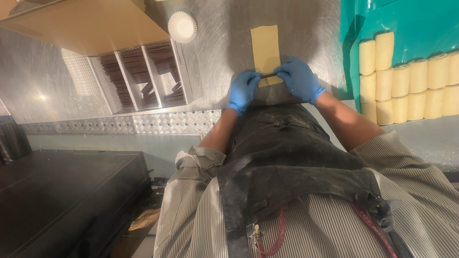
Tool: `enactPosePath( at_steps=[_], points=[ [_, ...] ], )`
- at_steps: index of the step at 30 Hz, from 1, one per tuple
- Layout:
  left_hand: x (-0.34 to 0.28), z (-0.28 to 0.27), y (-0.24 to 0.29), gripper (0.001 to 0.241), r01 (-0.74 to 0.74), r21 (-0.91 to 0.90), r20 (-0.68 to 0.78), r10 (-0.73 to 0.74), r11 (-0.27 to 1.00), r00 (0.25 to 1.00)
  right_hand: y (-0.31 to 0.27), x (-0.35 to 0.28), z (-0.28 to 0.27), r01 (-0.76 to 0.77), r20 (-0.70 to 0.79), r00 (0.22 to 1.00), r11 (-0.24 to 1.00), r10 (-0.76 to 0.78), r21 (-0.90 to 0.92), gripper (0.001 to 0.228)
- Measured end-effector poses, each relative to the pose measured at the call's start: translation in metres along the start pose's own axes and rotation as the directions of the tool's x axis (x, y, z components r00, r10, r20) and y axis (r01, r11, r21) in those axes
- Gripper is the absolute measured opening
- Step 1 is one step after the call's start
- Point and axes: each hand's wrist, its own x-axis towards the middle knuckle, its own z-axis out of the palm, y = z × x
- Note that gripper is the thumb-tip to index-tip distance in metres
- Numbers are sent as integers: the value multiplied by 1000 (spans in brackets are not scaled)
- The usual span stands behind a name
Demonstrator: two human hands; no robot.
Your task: Roll small pastry sheets with chocolate fillings and place them on a tray.
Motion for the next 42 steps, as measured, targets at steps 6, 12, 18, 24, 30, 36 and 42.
enactPosePath(
  at_steps=[6,12,18,24,30,36,42],
  points=[
    [7,-3,5,19,29,44,20,-30,999,999,9,5,6,-100,4,995,993,100,70,16],
    [11,-3,12,15,56,99,11,-57,993,998,8,5,5,-92,-1,996,995,93,47,15],
    [7,0,13,13,32,107,-6,-32,994,999,11,2,10,-15,-53,998,1000,17,23,13],
    [-11,-5,45,8,-2,106,-86,11,994,996,-2,-4,7,65,-130,988,991,-80,-115,9],
    [-2,-2,-17,24,-591,681,95,748,432,656,11,-7,4,142,-242,954,978,-177,-156,21],
    [11,-1,-38,14,-584,789,196,824,188,531,39,-4,16,480,-17,806,669,-592,-568,52],
    [19,4,-30,23,-339,569,-11,419,749,908,47,18,24,476,107,830,594,-548,-648,26]
  ],
)
